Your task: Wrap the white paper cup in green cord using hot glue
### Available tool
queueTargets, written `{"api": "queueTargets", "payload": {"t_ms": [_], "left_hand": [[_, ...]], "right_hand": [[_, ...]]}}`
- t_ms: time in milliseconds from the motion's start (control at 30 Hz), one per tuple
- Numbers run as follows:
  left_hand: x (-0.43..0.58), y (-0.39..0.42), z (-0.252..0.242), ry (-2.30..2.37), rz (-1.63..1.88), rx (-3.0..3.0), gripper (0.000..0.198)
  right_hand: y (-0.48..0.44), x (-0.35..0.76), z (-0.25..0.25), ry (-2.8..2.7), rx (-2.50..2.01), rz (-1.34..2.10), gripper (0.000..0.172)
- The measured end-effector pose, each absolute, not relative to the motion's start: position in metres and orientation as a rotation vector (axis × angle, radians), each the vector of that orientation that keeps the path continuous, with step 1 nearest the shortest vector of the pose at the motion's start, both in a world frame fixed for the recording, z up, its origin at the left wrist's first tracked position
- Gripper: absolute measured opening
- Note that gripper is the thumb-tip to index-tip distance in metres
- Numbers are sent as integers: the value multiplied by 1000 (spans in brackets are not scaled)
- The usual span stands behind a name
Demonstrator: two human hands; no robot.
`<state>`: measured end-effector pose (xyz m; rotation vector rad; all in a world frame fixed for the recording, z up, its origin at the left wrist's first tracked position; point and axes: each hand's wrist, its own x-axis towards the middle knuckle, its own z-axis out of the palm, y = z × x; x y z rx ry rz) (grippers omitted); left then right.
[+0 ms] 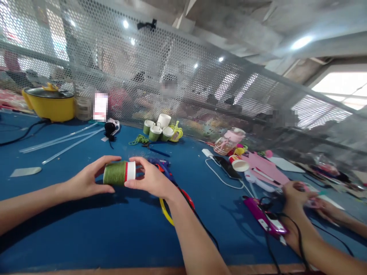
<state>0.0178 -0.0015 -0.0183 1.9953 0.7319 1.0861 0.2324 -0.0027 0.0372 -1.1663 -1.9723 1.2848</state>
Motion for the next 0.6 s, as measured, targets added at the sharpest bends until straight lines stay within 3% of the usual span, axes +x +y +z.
{"api": "queueTargets", "payload": {"t_ms": [167,367,467,600], "left_hand": [[18,-1,-14,731,910,1701,64],[18,0,-11,817,945,1799,51],[19,1,-13,886,960,1880,51],[18,1,-15,994,941,2019,49]], "right_hand": [[-10,224,36,-2233,-1149,759,58],[-10,225,38,-2211,-1110,765,61],[1,240,49,-1967,-1375,676,41],[26,266,54,-1960,-1959,179,23]]}}
